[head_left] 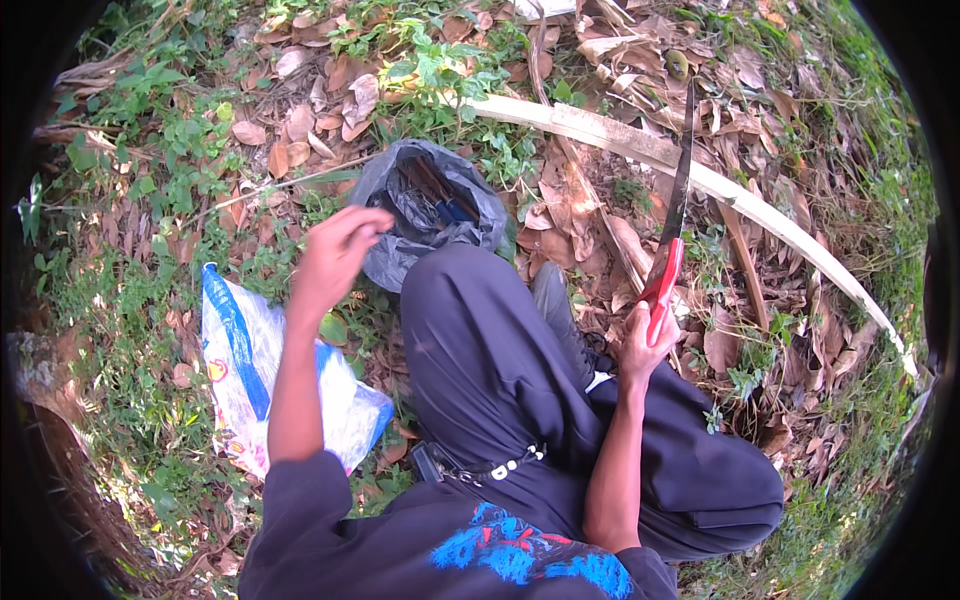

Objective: The person sits on the ground and uses a red hand saw to cut a long, thin piece of light-colored wood. They hold the wood steady with their left hand and saw back and forth with their right hand, gradually cutting through the material.

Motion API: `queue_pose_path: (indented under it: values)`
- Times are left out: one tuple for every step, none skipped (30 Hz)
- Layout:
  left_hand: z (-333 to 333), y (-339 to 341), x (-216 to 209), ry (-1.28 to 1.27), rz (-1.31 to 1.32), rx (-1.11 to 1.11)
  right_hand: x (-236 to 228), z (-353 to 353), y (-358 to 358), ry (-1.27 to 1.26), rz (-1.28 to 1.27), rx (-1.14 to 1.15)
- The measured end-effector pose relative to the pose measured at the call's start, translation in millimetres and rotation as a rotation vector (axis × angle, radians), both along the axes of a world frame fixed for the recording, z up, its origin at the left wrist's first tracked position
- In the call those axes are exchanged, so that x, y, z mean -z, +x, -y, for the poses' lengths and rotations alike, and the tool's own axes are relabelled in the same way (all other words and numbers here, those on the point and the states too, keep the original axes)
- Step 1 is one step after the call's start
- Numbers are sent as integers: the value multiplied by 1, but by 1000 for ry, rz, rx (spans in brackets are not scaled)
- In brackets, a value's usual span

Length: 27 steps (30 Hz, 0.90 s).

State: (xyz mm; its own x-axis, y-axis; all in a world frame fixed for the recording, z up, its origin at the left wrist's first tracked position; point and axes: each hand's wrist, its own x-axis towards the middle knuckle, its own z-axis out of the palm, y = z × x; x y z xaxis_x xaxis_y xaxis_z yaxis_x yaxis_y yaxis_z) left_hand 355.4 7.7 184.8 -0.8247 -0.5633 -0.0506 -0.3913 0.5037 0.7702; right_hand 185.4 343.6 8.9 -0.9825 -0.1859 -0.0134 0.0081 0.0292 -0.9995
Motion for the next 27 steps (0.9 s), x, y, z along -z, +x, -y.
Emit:
queue_pose_path:
  values:
    - [8,-16,26,-210,88,131,-4,1,1,0,8,-8]
    - [16,-18,54,-268,116,177,-3,1,3,12,-3,-29]
    - [21,-8,77,-266,219,202,-6,2,6,-6,9,-40]
    - [19,-3,90,-329,214,271,-9,4,7,-15,16,-29]
    - [13,7,96,-394,213,337,-12,6,8,-29,28,-20]
    - [4,17,104,-369,194,313,-12,4,9,-48,50,-24]
    - [-5,26,110,-346,172,289,-7,1,9,-34,33,-16]
    - [-12,34,117,-323,152,262,-2,-1,9,-19,17,-10]
    - [-18,45,119,-288,166,261,1,0,8,-15,4,-14]
    - [-23,58,121,-255,174,251,-8,4,7,37,-54,-21]
    - [-26,71,125,-222,182,241,-4,3,7,39,-45,-21]
    - [-26,76,123,-80,270,198,-5,5,5,44,-43,-18]
    - [-26,77,122,-74,270,175,-6,7,4,49,-41,-14]
    - [-25,78,120,-68,271,152,-9,5,4,34,-2,-15]
    - [-27,67,112,-60,266,138,-9,3,3,28,-19,-16]
    - [-29,55,102,-217,202,128,-8,1,2,18,-29,-22]
    - [-28,39,93,-373,138,118,-8,0,2,9,-39,-28]
    - [-23,28,90,-528,72,110,-8,-1,1,38,-33,-25]
    - [-14,23,91,-610,167,107,-9,0,1,9,-19,-27]
    - [-3,19,94,-691,262,104,-9,2,1,-20,-5,-28]
    - [3,20,97,-770,359,101,-9,3,0,-49,9,-31]
    - [13,31,101,-731,420,127,-6,3,0,34,-56,-15]
    - [20,42,105,-677,517,145,-4,0,-1,10,-43,-20]
    - [24,53,107,-619,616,167,-6,0,1,-10,-26,-23]
    - [25,64,109,-560,719,188,-8,0,4,-33,-5,-27]
    - [24,74,114,-591,649,171,-9,2,6,-31,-2,-25]
    - [22,71,112,-579,620,168,-9,2,6,-24,-4,-21]
